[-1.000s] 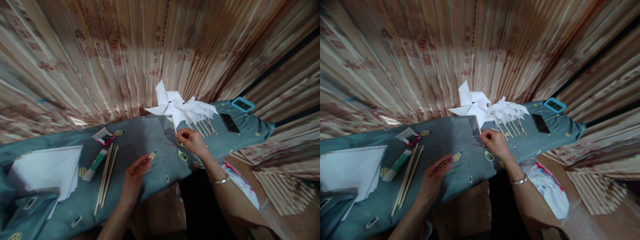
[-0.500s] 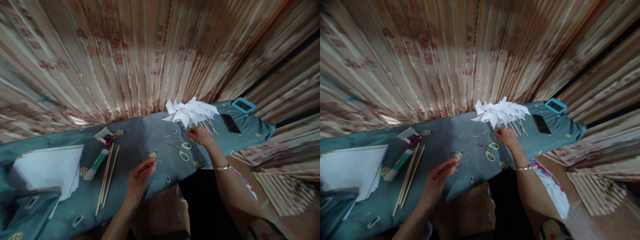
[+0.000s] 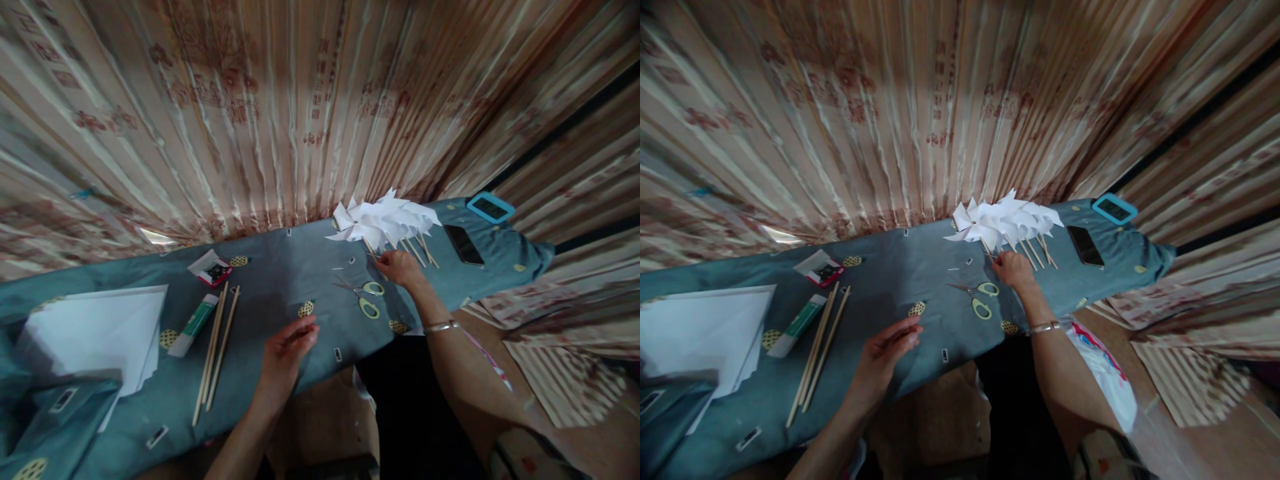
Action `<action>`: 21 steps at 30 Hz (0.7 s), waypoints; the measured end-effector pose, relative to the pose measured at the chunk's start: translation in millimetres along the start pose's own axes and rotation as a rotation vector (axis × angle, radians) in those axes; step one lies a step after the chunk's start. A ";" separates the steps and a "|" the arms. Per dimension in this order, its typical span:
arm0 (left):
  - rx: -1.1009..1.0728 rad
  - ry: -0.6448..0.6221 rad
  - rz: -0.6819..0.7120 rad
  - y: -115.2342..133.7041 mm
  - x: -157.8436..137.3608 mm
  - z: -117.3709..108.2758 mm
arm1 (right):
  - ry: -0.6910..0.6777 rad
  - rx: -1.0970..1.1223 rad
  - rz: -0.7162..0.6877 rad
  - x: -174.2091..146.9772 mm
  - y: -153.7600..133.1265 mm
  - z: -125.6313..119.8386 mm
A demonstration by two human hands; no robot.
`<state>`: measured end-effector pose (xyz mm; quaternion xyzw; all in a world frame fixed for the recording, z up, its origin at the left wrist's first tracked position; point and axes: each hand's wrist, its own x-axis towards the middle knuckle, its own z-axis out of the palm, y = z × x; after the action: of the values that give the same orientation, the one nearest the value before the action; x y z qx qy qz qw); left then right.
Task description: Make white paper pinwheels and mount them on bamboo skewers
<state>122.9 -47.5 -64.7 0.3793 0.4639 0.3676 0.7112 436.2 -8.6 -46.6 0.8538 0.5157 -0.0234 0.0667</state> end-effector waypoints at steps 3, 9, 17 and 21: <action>0.012 -0.011 -0.007 -0.8 -0.6 0.6 | -0.008 0.003 0.012 -0.2 -0.5 -0.3; -0.018 -0.036 -0.023 -8.0 -2.1 2.3 | 0.004 0.013 0.047 -4.6 -1.8 -8.1; -0.034 -0.135 -0.046 -23.9 -10.7 6.8 | 0.200 0.048 -0.031 -19.6 -18.1 -16.9; -0.082 -0.183 -0.053 -36.0 -18.7 13.7 | 0.179 0.131 -0.186 -28.8 -46.1 -11.5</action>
<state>136.3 -82.5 -85.4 0.3695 0.3914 0.3310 0.7751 381.7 -11.1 -36.2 0.8037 0.5937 0.0133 -0.0378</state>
